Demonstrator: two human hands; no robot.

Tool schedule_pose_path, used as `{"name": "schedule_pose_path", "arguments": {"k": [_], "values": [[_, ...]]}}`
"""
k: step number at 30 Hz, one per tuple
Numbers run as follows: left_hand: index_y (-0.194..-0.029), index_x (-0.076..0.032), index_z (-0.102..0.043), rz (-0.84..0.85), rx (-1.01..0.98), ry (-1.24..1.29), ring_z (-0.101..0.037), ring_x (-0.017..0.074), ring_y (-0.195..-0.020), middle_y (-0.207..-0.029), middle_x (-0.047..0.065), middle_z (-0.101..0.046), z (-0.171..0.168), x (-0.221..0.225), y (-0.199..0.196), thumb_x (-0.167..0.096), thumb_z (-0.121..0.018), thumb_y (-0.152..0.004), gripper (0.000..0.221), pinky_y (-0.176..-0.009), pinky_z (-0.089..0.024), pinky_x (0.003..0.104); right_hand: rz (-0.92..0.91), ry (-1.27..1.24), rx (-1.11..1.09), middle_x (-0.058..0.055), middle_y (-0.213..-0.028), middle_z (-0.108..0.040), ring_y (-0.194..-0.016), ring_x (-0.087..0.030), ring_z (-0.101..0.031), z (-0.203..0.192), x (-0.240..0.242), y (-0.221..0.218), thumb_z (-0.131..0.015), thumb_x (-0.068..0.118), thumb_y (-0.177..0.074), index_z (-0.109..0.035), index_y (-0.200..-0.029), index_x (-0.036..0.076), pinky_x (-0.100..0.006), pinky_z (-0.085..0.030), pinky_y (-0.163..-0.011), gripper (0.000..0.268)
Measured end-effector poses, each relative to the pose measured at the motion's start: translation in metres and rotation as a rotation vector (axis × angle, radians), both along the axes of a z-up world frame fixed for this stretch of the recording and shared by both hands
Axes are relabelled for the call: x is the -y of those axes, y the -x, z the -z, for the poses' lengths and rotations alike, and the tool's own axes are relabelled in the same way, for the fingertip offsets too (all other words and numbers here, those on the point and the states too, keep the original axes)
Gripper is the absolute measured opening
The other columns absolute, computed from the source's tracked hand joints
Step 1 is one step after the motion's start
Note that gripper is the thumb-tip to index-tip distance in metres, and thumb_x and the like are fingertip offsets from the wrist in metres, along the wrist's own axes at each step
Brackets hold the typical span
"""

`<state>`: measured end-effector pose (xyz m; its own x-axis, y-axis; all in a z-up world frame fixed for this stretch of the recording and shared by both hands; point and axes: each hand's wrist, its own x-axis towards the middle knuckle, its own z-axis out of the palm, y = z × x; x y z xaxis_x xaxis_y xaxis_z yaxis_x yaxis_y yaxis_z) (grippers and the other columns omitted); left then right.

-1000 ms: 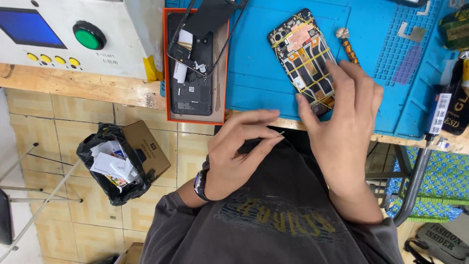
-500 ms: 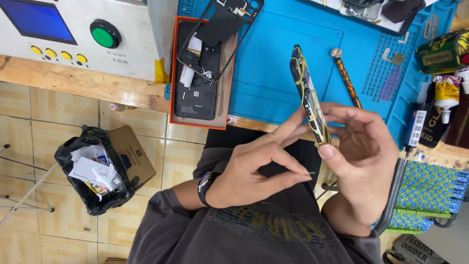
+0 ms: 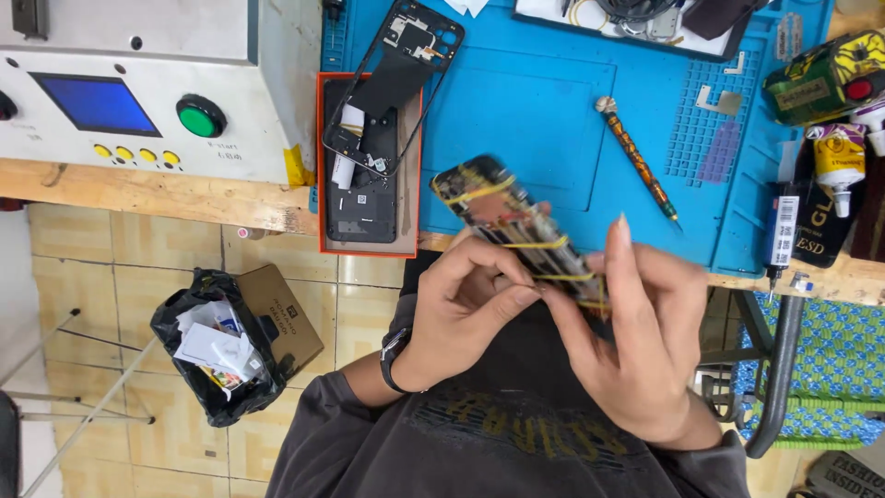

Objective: Repairing a smartphone by applying adhesive to a camera module and curing it with a UV light

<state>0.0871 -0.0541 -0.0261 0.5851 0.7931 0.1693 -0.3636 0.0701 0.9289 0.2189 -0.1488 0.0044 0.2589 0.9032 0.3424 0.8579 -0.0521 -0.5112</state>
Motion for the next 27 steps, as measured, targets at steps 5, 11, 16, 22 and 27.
{"name": "schedule_pose_path", "arguments": {"k": [5, 11, 16, 22, 27], "values": [[-0.102, -0.009, -0.057, 0.233, 0.308, 0.248, -0.050, 0.0379, -0.129, -0.141, 0.017, -0.042, -0.004, -0.003, -0.002, -0.009, -0.061, -0.096, 0.007, -0.115, -0.047, 0.051, -0.101, -0.164, -0.092, -0.015, -0.108, -0.053, -0.096, -0.023, -0.062, 0.001, 0.013, 0.001, -0.071, -0.003, -0.094, -0.032, -0.142, 0.003, -0.034, -0.054, -0.089, 0.062], [-0.100, -0.006, -0.056, 0.279, 0.325, 0.274, -0.050, 0.0358, -0.130, -0.141, 0.020, -0.042, -0.005, -0.001, -0.002, -0.004, -0.060, -0.095, 0.007, -0.112, -0.051, 0.043, -0.233, -0.105, -0.223, -0.011, -0.102, -0.060, -0.091, -0.026, -0.069, 0.005, 0.020, -0.014, -0.069, 0.005, -0.090, -0.018, -0.150, 0.017, -0.039, -0.058, -0.080, 0.080], [-0.102, -0.007, -0.057, 0.278, 0.326, 0.238, -0.051, 0.0369, -0.129, -0.140, 0.019, -0.041, -0.007, -0.002, -0.001, -0.005, -0.060, -0.095, 0.008, -0.115, -0.049, 0.048, -0.245, -0.142, -0.190, -0.012, -0.106, -0.057, -0.092, -0.025, -0.069, 0.009, 0.025, -0.013, -0.069, 0.002, -0.090, -0.023, -0.148, 0.013, -0.036, -0.056, -0.083, 0.075], [-0.102, -0.007, -0.057, 0.275, 0.336, 0.228, -0.052, 0.0367, -0.128, -0.139, 0.019, -0.043, -0.006, -0.003, -0.001, -0.004, -0.060, -0.095, 0.008, -0.114, -0.049, 0.047, -0.279, -0.084, -0.211, -0.011, -0.107, -0.061, -0.095, -0.028, -0.070, 0.007, 0.024, -0.016, -0.068, 0.006, -0.090, -0.025, -0.147, 0.015, -0.039, -0.058, -0.082, 0.073], [-0.101, -0.007, -0.057, 0.273, 0.340, 0.251, -0.052, 0.0369, -0.128, -0.138, 0.020, -0.044, -0.008, -0.002, 0.001, -0.005, -0.061, -0.095, 0.008, -0.113, -0.050, 0.046, -0.270, -0.090, -0.213, -0.010, -0.107, -0.060, -0.094, -0.029, -0.071, 0.006, 0.024, -0.013, -0.070, 0.005, -0.089, -0.029, -0.145, 0.015, -0.038, -0.058, -0.081, 0.070]]}}
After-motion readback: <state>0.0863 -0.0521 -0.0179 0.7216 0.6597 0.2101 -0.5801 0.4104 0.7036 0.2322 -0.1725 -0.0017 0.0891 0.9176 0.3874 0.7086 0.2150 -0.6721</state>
